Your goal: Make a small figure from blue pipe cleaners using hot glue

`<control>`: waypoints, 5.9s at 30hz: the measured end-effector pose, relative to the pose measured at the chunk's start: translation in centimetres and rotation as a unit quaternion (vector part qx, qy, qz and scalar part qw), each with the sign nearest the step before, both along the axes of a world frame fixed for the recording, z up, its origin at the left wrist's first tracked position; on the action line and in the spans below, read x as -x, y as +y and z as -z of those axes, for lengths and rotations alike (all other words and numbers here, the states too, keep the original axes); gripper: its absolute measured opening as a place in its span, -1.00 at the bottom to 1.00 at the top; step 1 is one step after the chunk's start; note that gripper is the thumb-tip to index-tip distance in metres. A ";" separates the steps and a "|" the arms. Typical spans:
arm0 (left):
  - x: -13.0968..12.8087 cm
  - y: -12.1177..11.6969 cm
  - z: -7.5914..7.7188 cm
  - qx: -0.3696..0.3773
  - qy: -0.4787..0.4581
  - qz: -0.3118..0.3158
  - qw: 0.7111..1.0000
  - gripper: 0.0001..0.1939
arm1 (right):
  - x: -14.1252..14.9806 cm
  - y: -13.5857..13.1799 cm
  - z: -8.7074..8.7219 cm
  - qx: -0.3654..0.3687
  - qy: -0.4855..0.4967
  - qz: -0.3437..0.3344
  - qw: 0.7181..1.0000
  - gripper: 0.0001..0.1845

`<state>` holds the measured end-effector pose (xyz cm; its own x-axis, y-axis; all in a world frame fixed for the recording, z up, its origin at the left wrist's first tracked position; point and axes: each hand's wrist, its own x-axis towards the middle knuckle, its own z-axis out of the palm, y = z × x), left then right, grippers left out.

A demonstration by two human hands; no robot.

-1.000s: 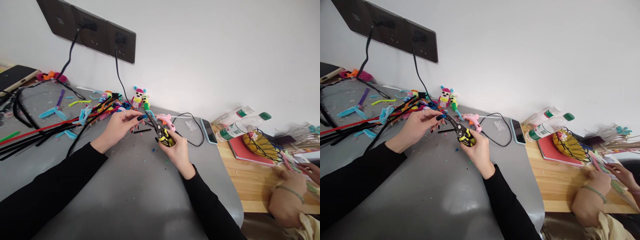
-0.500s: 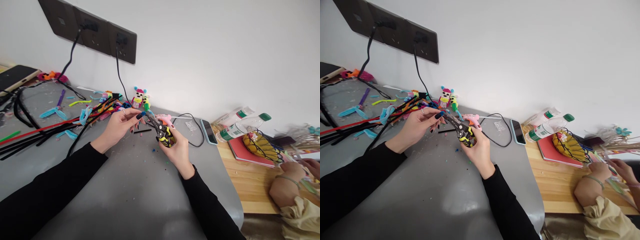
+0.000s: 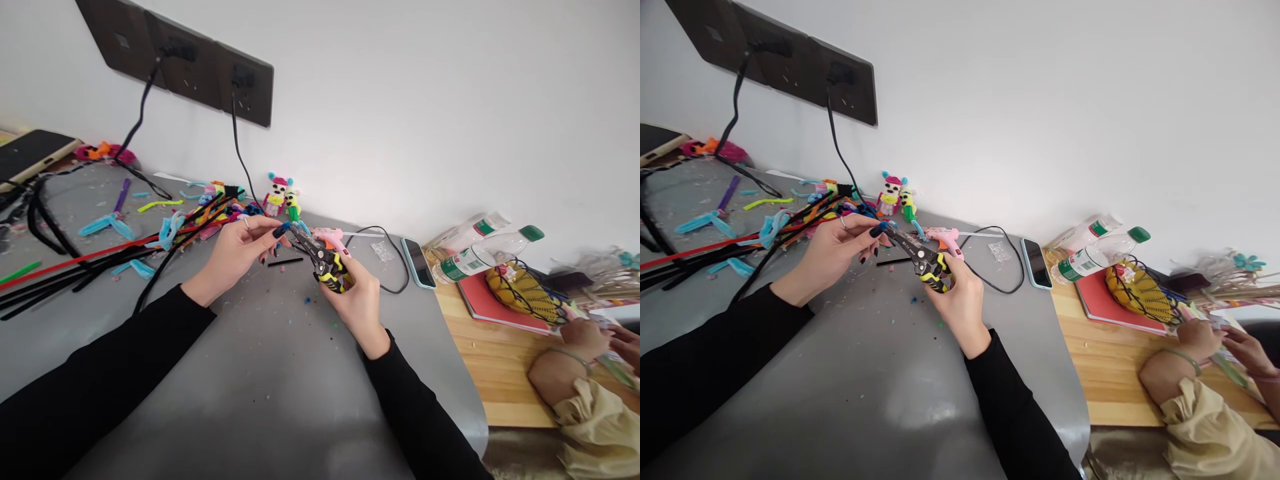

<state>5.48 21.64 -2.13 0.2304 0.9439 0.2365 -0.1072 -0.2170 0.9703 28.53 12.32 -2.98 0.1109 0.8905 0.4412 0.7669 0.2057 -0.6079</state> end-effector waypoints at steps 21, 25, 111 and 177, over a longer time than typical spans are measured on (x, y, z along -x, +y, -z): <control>0.0 0.3 0.7 -0.017 -0.035 -0.041 0.998 -0.47 | 0.0 0.1 0.3 -0.033 -0.014 -0.001 0.999 -0.56; -0.1 0.2 0.5 -0.014 -0.045 -0.038 0.998 -0.49 | 0.0 0.2 0.5 -0.041 -0.014 -0.001 0.999 -0.53; -0.2 0.3 0.6 -0.022 -0.043 -0.080 0.996 -0.46 | 0.2 0.1 0.0 -0.021 -0.007 0.026 0.999 -0.67; -0.1 0.5 0.7 0.019 -0.037 -0.037 0.998 -0.40 | 0.1 0.4 -0.2 -0.037 -0.028 0.002 0.999 -0.62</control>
<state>5.54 22.11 -2.84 0.1428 0.9661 0.2149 -0.1635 -0.1911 0.9679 28.42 12.71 -2.81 0.0873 0.8551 0.5110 0.8005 0.2451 -0.5469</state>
